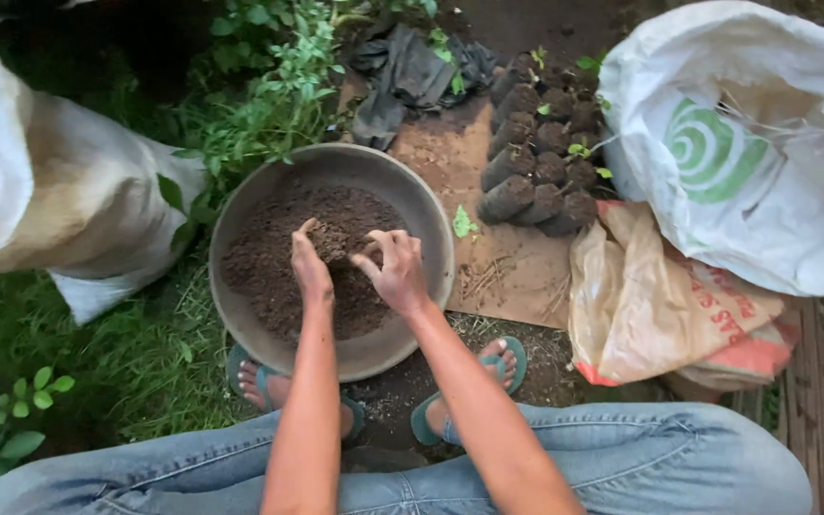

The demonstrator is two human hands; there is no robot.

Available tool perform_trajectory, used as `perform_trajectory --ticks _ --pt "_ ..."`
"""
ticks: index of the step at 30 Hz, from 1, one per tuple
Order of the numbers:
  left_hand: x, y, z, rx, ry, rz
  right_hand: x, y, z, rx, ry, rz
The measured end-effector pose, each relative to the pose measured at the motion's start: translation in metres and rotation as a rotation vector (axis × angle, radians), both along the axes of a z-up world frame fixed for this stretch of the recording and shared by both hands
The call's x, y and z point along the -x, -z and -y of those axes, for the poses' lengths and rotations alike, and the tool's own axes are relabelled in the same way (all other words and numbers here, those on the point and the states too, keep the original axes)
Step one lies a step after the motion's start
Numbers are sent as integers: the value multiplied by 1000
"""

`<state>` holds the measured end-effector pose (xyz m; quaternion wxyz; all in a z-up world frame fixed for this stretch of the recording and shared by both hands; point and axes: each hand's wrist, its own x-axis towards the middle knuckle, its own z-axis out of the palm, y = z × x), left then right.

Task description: Filling small nursery bags with soil and planting seedlings in an outdoor garden setting.

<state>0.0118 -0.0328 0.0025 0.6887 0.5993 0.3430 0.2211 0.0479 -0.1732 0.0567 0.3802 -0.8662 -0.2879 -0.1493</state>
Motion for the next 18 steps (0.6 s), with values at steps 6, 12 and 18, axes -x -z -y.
perform_trajectory --ticks 6,12,18 --pt "4 -11 6 46 7 -1 -28 33 57 -119 408 -147" --pt "14 -64 15 152 41 -32 -31 44 166 152 998 -754" --pt "11 -56 16 167 17 -60 -35 133 226 576 821 -974"
